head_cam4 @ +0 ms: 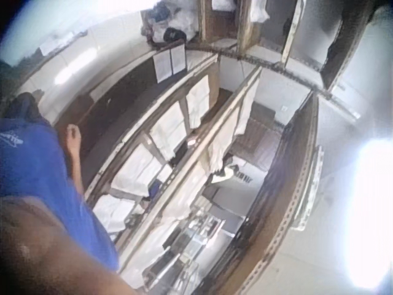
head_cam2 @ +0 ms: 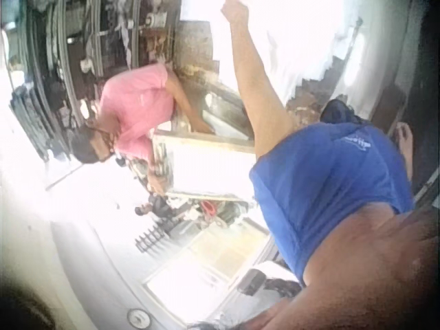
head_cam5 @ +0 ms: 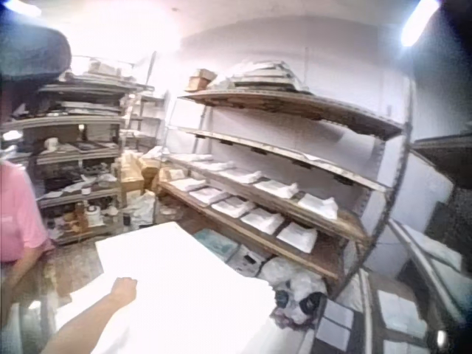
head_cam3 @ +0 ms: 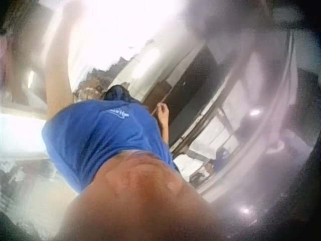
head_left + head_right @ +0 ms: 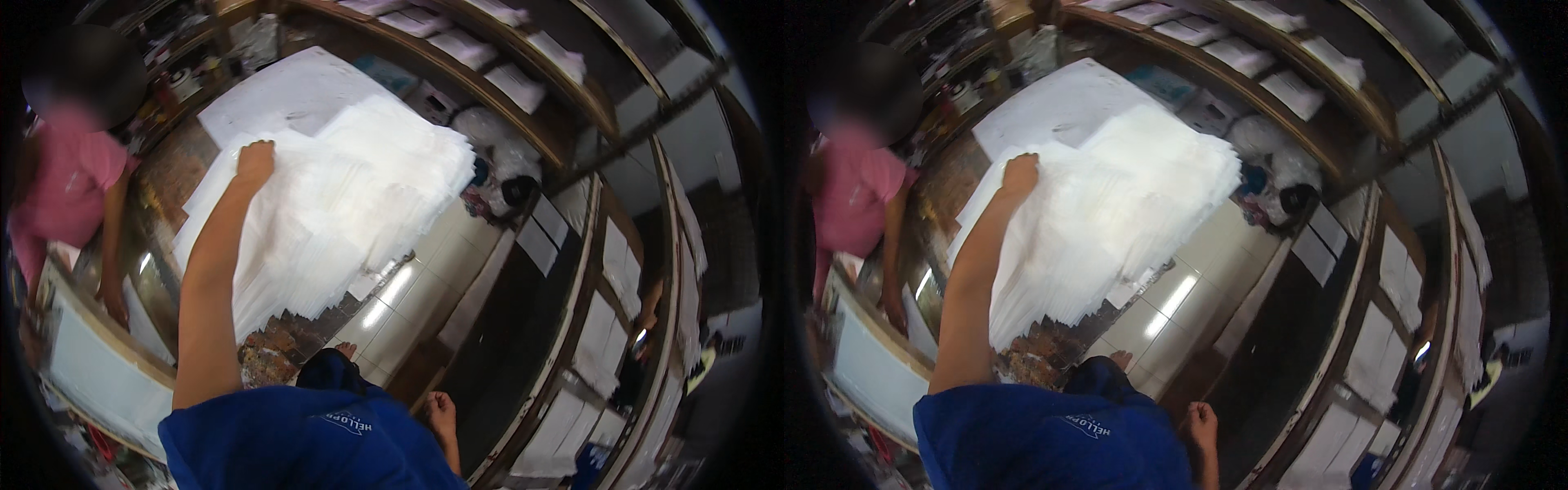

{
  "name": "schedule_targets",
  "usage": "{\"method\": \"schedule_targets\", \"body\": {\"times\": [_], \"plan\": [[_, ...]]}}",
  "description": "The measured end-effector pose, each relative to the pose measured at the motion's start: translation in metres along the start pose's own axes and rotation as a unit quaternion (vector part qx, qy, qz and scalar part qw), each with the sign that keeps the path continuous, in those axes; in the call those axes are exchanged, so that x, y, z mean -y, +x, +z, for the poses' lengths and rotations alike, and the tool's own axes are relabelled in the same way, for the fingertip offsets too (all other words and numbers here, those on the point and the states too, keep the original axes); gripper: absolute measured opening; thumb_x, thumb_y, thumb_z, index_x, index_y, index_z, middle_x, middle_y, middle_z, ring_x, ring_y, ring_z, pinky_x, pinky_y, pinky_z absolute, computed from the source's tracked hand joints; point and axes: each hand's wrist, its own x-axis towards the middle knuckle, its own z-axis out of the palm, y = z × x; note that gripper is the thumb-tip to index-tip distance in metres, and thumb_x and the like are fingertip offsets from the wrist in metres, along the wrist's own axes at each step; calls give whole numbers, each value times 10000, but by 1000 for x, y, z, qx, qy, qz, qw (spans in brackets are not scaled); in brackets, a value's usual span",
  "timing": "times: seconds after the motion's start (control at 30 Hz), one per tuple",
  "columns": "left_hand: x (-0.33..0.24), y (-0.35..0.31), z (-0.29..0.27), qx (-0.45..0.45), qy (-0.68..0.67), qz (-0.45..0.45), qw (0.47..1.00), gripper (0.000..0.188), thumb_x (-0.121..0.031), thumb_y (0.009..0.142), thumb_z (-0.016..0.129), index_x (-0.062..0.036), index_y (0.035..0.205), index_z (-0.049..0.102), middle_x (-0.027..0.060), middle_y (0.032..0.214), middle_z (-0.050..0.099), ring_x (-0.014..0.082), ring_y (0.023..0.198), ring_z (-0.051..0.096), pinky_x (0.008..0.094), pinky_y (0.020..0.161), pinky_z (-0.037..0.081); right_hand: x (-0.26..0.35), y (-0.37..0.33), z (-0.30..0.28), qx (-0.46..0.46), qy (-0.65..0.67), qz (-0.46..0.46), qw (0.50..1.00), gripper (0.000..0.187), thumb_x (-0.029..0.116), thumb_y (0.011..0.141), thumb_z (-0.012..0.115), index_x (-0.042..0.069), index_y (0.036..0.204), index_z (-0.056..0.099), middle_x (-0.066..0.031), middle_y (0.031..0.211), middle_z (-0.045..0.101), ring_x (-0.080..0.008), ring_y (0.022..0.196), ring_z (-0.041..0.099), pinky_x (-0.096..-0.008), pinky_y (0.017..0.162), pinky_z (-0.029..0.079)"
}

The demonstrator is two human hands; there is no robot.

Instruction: The person repeatedly picks up white plastic sheets from a table and places them onto a metal shelf. The person handles the sheets one at a time, stacking them in neat piles on the shelf.

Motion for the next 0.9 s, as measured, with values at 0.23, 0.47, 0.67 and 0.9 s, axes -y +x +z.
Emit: {"method": "schedule_targets", "body": {"times": [0.23, 0.47, 0.67, 0.9], "plan": [[-127, -38, -109, -197, -216, 264, 919, 311, 30, 793, 572, 0, 1100, 613, 166, 1057, 613, 334, 1011, 563, 399, 915, 428, 67, 35, -1, -43, 21, -149, 988, 238, 244, 946, 578, 28, 1034, 626, -4, 812, 589, -72, 725, 521, -242, 646, 452], [-279, -181, -177, -100, -280, 571, 765, 438, 96, 671, 625, 16, 1100, 584, 167, 968, 595, 346, 915, 568, 432, 821, 422, 204, 7, -28, 26, 229, -247, 941, 306, 297, 918, 608, 7, 1014, 602, -66, 829, 615, -133, 749, 571, -304, 671, 482], [-358, -296, -174, 10, -280, 708, 648, 367, -19, 704, 631, -1, 1068, 593, 105, 949, 577, 271, 891, 567, 402, 775, 420, 164, -34, -53, -113, 124, -236, 957, 265, 259, 893, 620, 4, 963, 596, -67, 754, 589, -113, 639, 516, -300, 582, 444], [-401, -394, -190, 56, -365, 721, 586, 399, -62, 706, 683, -12, 1094, 603, 106, 978, 578, 262, 906, 571, 390, 764, 418, 64, -116, -118, -233, 74, -159, 957, 254, 230, 821, 656, -5, 908, 613, -148, 732, 619, -202, 659, 587, -374, 610, 471]]}}
